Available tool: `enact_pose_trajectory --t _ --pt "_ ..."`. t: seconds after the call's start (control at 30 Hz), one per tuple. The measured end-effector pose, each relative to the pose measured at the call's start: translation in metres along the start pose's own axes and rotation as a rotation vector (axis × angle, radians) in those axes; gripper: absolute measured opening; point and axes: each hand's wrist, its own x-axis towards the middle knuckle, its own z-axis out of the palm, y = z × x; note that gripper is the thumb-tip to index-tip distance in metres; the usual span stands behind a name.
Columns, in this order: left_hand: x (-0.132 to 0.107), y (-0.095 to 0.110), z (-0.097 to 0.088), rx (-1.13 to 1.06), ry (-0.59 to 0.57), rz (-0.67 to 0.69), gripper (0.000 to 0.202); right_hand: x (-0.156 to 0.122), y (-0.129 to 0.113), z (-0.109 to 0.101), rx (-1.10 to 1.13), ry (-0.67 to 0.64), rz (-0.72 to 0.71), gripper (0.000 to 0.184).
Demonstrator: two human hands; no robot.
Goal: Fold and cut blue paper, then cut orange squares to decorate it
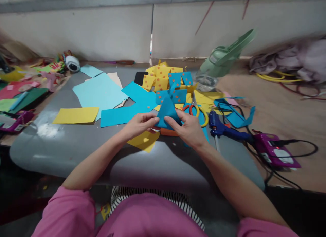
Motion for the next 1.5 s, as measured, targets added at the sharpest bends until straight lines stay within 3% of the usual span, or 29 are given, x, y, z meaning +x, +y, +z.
enact_pose_trajectory --t 0.23,0.4,0.6,0.87,1.07,1.27,1.5 --pt "0.002 -0.005 0.000 0.072 0.026 -0.009 0.038 0.008 0.008 -0.001 0.099 0.209 -0.080 0.055" --pt "-0.001 -0.007 0.004 0.221 -0.025 -0.026 0.037 0.009 0.008 -0.005 0.240 0.164 -0.037 0.036" --pt "-0.002 -0.008 0.009 0.250 -0.080 -0.007 0.039 0.009 0.007 -0.006 0.427 0.102 0.087 0.038" --pt "0.001 -0.012 0.013 0.129 -0.019 0.026 0.052 0.007 0.002 0.000 0.308 0.064 0.007 0.043" --pt "-0.001 -0.009 0.014 0.168 -0.063 0.088 0.048 0.007 0.003 0.002 0.285 0.060 0.019 0.049" --pt "-0.002 -0.014 0.018 0.175 0.006 0.108 0.045 0.005 0.001 0.001 0.311 0.009 0.008 0.054" --pt "-0.004 -0.010 0.016 0.310 0.014 0.162 0.036 0.005 0.000 0.002 0.369 -0.024 -0.001 0.043"
